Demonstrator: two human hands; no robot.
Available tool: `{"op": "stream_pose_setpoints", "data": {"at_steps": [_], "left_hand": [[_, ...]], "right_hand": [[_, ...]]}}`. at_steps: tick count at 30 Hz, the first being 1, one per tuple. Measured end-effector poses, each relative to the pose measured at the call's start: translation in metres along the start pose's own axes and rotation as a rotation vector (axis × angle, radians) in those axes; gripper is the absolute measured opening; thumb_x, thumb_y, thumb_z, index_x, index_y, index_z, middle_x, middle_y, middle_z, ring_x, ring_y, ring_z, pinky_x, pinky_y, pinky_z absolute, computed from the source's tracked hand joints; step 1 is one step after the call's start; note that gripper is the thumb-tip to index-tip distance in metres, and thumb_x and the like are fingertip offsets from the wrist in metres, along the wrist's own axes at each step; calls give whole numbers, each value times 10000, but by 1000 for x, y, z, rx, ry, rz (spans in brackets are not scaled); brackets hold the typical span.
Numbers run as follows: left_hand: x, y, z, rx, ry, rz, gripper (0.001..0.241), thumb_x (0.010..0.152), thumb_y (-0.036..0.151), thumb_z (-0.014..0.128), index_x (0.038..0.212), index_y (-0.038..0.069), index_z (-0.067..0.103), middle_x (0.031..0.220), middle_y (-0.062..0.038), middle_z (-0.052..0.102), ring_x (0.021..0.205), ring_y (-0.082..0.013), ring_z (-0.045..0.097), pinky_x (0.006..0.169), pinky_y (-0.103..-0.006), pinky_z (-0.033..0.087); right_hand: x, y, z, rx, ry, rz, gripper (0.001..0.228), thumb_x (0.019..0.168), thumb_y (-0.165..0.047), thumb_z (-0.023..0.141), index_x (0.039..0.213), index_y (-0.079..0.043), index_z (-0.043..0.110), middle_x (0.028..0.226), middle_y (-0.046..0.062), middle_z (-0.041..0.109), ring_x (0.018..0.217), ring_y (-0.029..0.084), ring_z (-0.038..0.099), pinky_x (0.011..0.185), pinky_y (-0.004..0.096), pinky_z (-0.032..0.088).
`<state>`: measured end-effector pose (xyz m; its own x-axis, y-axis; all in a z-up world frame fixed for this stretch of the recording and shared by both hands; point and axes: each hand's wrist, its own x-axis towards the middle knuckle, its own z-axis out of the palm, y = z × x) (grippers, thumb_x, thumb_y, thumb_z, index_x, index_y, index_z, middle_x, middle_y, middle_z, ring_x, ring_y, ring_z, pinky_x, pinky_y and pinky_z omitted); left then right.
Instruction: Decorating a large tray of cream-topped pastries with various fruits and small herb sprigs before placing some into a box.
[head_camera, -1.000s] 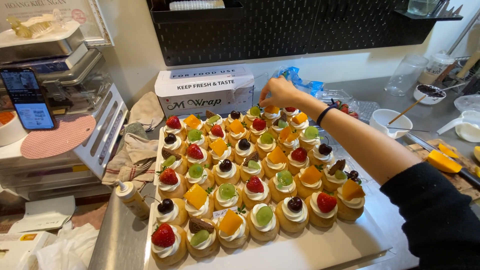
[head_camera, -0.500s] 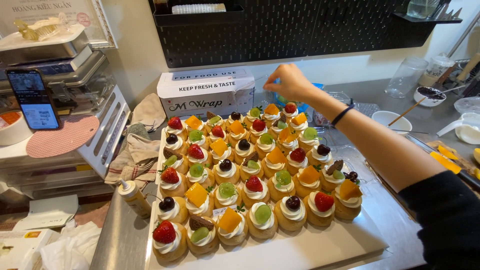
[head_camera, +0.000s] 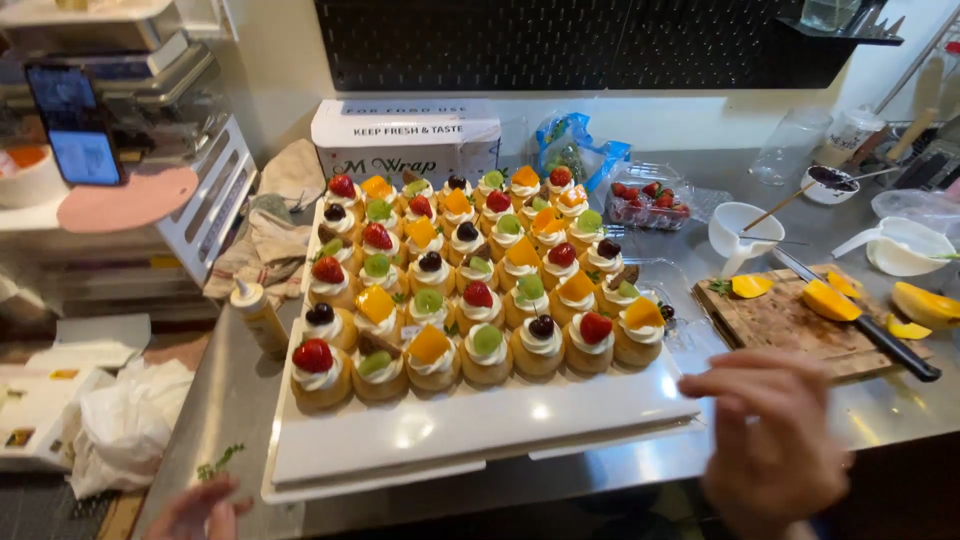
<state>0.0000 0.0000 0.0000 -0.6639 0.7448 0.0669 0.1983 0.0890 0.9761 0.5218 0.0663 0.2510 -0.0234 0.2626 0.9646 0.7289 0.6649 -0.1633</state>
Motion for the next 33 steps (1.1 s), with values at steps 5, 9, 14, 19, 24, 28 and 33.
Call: {"op": "stream_pose_setpoints", "data": {"at_steps": [5,9,14,19,24,28,33], "left_hand": [[-24,79,23,-228,223,343,153,1297,148,585,1403,42,613,1293,-139,724,1133,-204,703,1089,-322,576],[-7,73,-16,149,78,356,107,1134,62,751,1223,71,692,1165,-114,762,1080,-245,751,965,-370,636],[-19,46,-25,592,-58,432,54,1081,162,851,1099,111,849,1050,-55,790,1087,-296,760,974,-448,587],[-3,19,-33,739,-83,429,55,1099,224,842,1091,170,846,1033,53,778,1081,-195,695,990,-393,459],[25,23,-44,718,-69,467,124,1141,235,778,1161,132,844,1102,-57,749,1132,-292,707,1014,-453,520],[31,14,-19,599,-136,500,152,1147,237,768,1196,119,851,1130,-65,754,1142,-304,714,984,-459,543],[22,20,15,552,-325,621,194,1074,214,828,1238,111,844,1207,-99,765,1225,-308,714,1017,-464,552]], "right_hand": [[-110,-70,45,206,-181,-29,133,1122,-97,694,1144,-21,801,985,75,829,888,262,746,904,366,587],[-188,-126,115,367,-371,43,164,1076,-42,835,1231,-95,848,1025,23,787,980,262,682,954,399,506],[-203,-151,182,498,-768,553,207,1072,-40,800,1261,39,827,1169,308,787,1144,567,752,970,654,648],[-230,-131,236,365,-965,655,334,1164,-280,774,1273,29,835,1134,308,805,1126,527,792,917,576,682],[-177,-143,244,205,-904,612,459,1194,-389,746,1099,50,839,1026,274,847,1001,461,834,781,538,657],[-209,-125,267,233,-881,606,501,1223,-386,727,1199,112,780,1128,366,809,1064,533,800,867,622,656],[-230,-116,294,144,-923,415,362,1233,-389,667,1384,-70,750,1354,225,749,1290,430,710,1076,591,559]]}}
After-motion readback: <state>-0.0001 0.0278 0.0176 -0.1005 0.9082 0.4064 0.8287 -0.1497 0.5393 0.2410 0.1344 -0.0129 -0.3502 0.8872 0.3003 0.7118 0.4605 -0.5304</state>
